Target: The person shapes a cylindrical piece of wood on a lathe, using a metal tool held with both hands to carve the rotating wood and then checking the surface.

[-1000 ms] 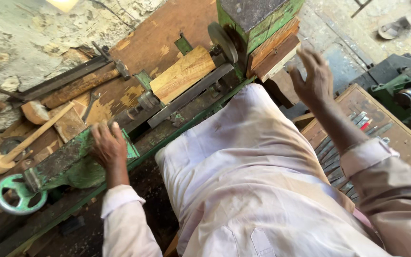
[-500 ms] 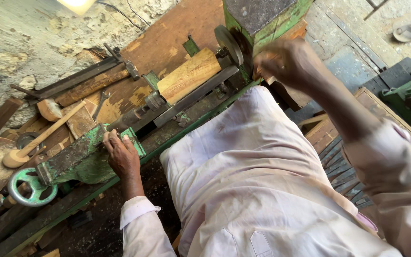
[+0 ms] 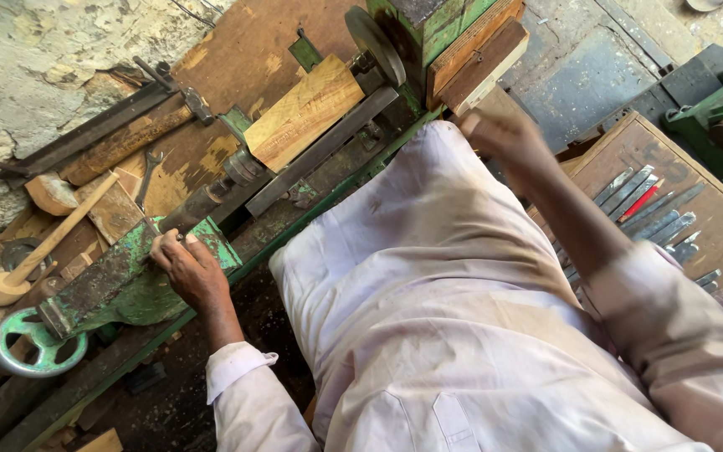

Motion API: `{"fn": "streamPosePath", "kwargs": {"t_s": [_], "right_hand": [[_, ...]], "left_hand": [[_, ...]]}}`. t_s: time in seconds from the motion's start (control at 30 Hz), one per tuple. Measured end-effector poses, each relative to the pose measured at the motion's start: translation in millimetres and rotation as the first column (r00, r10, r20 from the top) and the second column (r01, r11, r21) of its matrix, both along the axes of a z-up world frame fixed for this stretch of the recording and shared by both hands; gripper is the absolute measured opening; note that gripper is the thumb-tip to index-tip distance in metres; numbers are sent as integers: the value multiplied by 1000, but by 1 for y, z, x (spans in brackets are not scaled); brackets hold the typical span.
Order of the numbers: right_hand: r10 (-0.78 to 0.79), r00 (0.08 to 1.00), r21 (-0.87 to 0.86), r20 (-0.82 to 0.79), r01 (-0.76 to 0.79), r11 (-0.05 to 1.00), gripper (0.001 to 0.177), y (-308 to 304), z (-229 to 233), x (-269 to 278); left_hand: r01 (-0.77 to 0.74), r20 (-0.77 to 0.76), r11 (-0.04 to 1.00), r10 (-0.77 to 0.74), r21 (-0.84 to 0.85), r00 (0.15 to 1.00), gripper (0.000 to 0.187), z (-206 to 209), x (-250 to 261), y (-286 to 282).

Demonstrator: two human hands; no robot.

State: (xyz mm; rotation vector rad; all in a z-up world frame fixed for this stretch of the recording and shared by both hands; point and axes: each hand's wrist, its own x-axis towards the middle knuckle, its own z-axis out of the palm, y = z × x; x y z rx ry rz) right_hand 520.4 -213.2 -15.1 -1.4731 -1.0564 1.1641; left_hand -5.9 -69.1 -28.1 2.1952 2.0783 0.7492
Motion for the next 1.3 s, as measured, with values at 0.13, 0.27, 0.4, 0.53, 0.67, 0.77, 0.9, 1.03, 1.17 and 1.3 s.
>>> {"fn": "streamPosePath", "kwargs": {"t_s": [0.13, 0.27, 0.4, 0.53, 0.67, 0.77, 0.9, 1.03, 1.17, 1.3], "right_hand": [[-526, 787, -283, -322, 451, 847, 37, 38, -105, 54], [-642, 581, -391, -500, 510, 766, 41, 58, -149, 62], [-614, 540, -342, -575, 523, 780, 71, 71, -162, 56], [-660, 558, -387, -503, 538, 749, 83, 73, -149, 50], [-630, 602, -384, -490, 500, 776, 85, 67, -117, 43], [-633, 613, -403, -473, 488, 774, 79, 64, -93, 36], [-591, 678, -393, -437, 448, 803, 65, 40, -53, 32], [-391, 827, -193, -403, 341, 920, 53, -19, -16, 60], [-488, 839, -120, -241, 473, 873, 40, -116, 13, 115], [-666, 746, 8, -3, 666, 746, 28, -233, 25, 154]], "left_hand": [[42, 41, 997, -45, 63, 998, 27, -2, -1, 2], [57, 98, 994, -65, 90, 993, 29, 0, 1, -2], [72, 44, 989, -78, 133, 996, 30, 2, 4, -5], [27, 110, 998, -33, 61, 993, 30, 2, 6, -5], [35, 80, 998, -40, 56, 996, 28, 2, 5, -2], [9, 81, 1000, -11, 20, 997, 28, 3, 4, -2], [-83, 49, 987, 90, -139, 995, 28, 2, -1, 4], [76, 24, 992, -79, 99, 997, 36, 1, -15, -1], [143, -19, 983, -142, 115, 990, 23, 7, -24, 1], [229, -68, 959, -220, 170, 973, 23, 7, -28, 4]]}}
